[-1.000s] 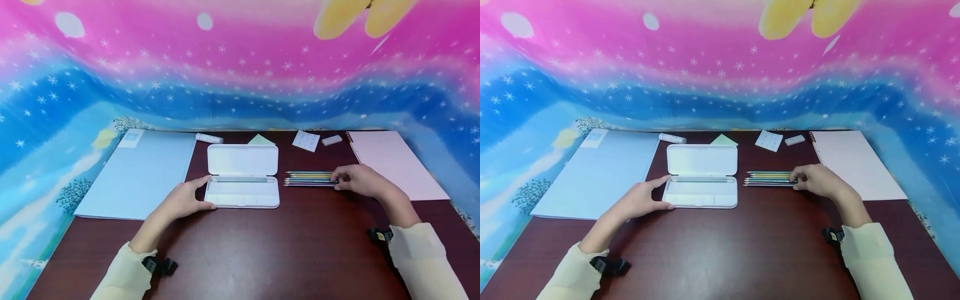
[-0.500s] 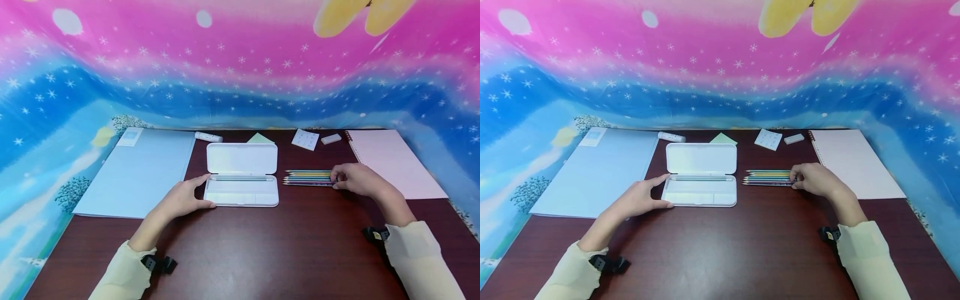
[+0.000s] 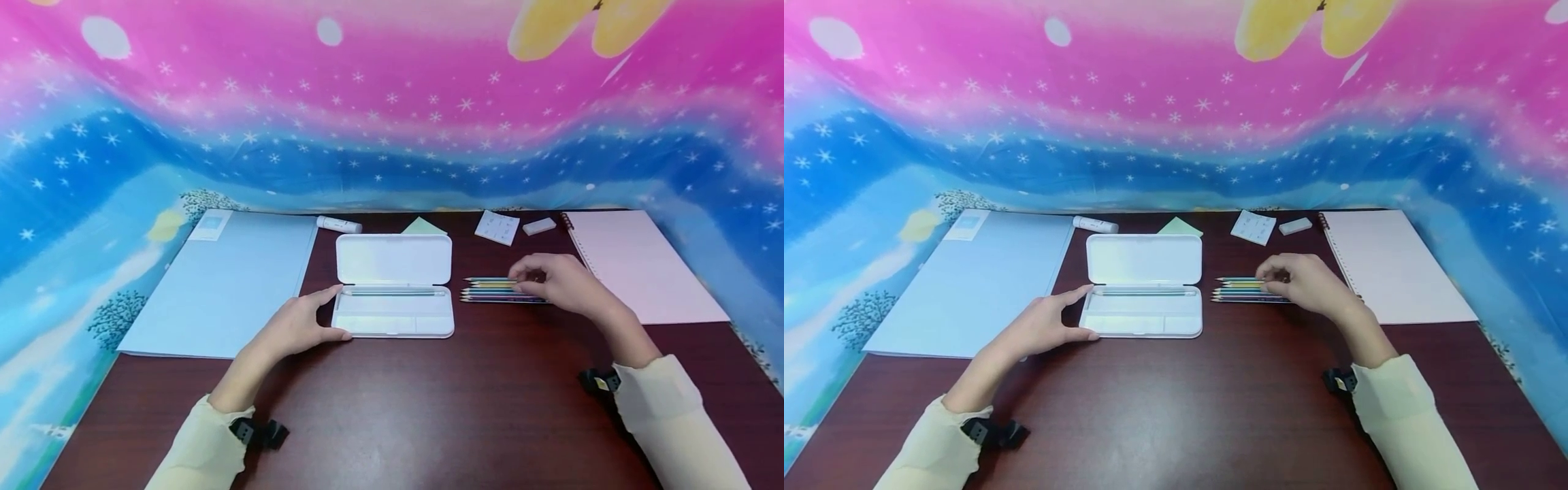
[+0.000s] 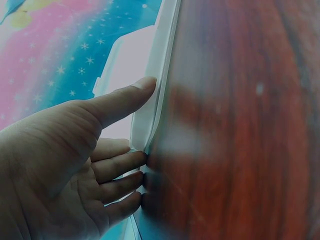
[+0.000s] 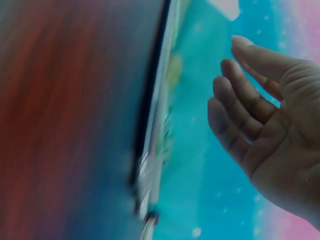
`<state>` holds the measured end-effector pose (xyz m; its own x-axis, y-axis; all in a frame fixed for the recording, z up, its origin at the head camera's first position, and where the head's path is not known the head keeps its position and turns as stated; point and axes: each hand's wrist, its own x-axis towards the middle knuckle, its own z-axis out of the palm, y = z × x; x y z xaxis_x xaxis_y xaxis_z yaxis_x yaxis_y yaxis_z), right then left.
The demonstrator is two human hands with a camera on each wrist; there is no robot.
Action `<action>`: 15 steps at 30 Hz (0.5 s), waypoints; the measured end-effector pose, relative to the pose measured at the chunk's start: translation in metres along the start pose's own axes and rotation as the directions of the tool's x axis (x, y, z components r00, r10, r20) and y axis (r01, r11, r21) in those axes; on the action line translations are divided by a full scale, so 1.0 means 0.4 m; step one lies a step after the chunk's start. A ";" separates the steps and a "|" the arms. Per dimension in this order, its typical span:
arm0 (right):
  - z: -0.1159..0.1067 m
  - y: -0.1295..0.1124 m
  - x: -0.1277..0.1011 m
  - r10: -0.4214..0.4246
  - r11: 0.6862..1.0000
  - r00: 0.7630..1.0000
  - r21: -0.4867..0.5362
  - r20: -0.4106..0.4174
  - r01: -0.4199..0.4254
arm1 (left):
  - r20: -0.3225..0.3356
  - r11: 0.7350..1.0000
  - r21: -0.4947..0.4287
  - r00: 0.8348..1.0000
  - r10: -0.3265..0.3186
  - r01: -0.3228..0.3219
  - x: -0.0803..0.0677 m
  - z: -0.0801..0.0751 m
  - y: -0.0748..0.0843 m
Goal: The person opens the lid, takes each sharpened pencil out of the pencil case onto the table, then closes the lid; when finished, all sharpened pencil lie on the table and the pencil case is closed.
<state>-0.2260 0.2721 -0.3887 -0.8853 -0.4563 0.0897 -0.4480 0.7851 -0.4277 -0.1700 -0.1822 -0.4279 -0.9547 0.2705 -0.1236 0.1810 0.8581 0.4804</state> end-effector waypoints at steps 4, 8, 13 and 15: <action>0.008 -0.060 0.034 -0.048 0.999 0.999 0.021 -0.007 0.048 | 0.001 1.000 -0.006 1.000 -0.009 0.009 -0.002 -0.003 -0.001; 0.027 -0.124 0.072 -0.075 0.995 0.997 0.075 0.028 0.072 | 0.003 1.000 -0.007 1.000 -0.008 0.008 -0.002 -0.004 -0.002; 0.068 -0.189 0.107 -0.095 0.989 0.992 0.121 0.077 0.086 | 0.003 1.000 -0.010 1.000 0.005 -0.005 0.000 -0.003 -0.002; 0.087 -0.211 0.119 -0.112 0.988 0.989 0.118 0.100 0.100 | 0.000 1.000 -0.007 1.000 0.006 -0.006 0.000 -0.003 -0.002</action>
<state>-0.2259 0.1697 -0.3797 -0.8126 -0.5810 0.0469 -0.5164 0.6803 -0.5201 -0.1703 -0.1835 -0.4273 -0.9535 0.2762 -0.1208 0.1855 0.8535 0.4870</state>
